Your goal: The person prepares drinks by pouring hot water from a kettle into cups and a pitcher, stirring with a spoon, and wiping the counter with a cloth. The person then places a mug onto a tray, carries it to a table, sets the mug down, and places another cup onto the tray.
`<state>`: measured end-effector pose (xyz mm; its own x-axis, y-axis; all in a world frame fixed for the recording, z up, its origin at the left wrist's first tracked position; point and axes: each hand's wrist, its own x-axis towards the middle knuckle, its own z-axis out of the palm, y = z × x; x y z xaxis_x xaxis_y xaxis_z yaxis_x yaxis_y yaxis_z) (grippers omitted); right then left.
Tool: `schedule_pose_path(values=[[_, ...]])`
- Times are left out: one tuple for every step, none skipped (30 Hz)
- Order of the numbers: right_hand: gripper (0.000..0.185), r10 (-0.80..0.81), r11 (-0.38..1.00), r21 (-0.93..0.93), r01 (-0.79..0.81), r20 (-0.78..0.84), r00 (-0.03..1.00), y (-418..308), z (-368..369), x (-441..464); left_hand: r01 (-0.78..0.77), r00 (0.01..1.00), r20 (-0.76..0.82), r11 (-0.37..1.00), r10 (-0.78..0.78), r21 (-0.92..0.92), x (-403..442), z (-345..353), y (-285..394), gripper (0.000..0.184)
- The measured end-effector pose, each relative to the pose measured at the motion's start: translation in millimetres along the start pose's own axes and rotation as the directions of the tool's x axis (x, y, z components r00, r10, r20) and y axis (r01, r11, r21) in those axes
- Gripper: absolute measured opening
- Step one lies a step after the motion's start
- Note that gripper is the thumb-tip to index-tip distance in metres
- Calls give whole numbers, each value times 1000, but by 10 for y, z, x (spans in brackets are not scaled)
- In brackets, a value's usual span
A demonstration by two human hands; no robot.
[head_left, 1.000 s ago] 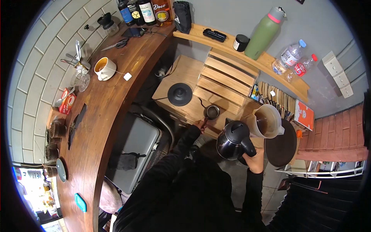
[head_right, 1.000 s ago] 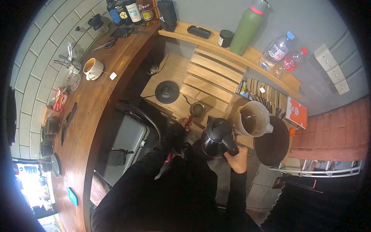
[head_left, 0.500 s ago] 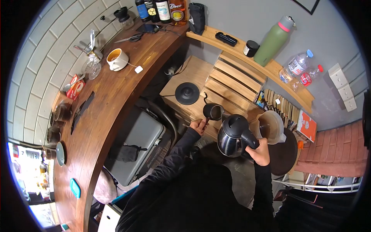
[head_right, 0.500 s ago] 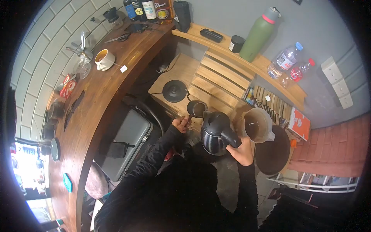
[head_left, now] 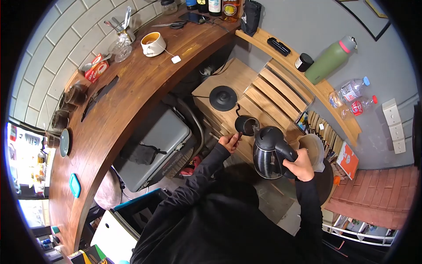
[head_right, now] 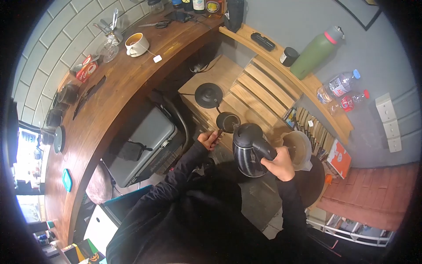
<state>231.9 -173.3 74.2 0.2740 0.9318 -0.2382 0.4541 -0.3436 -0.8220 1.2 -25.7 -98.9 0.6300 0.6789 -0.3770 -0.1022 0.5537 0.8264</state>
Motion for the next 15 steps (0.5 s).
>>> schedule_pose_path(values=[[21,-12,1000,-28,13,28,1000,26,-17,16,-11,1000,14,1000,11,7,-26,12,26,41],[21,-14,999,-34,15,32,999,18,-25,18,-24,999,29,1000,24,15,-43,21,38,42],[19,-21,999,-24,22,23,1000,7,-34,21,-29,999,27,1000,28,10,-46,19,27,42],[17,-29,999,-13,29,12,999,-19,-39,29,-16,999,37,1000,17,-5,-43,16,21,42],[17,-33,999,-17,33,14,999,-70,-53,34,-4,999,47,1000,5,-19,-42,14,22,43],[16,6,999,33,-8,51,999,-149,-75,28,-8,999,46,1000,9,-23,-46,19,19,43],[14,46,995,81,-53,91,995,-221,-94,23,-12,999,35,1000,12,-15,-65,40,32,42],[14,45,996,78,-52,94,995,-265,-107,28,-15,1000,25,1000,15,-6,-82,50,44,42],[13,42,997,66,-50,114,993,-303,-117,36,-16,1000,22,1000,17,-9,-87,47,56,42],[13,40,997,53,-47,134,990,-331,-122,37,16,999,36,1000,-15,-12,-83,41,73,41],[13,38,998,48,-45,139,990,-352,-123,37,47,998,48,999,-46,-16,-88,40,91,40],[13,49,998,28,-53,144,988,-375,-123,43,42,998,43,999,-41,-22,-100,44,113,40],[13,58,998,8,-60,149,987,-399,-120,55,61,997,40,998,-60,-30,-116,53,147,39],[13,53,999,3,-55,156,986,-420,-117,61,80,996,36,996,-79,-38,-129,55,162,38],[12,57,997,37,-64,154,986,-437,-117,63,74,997,29,996,-73,-43,-133,53,153,38]])
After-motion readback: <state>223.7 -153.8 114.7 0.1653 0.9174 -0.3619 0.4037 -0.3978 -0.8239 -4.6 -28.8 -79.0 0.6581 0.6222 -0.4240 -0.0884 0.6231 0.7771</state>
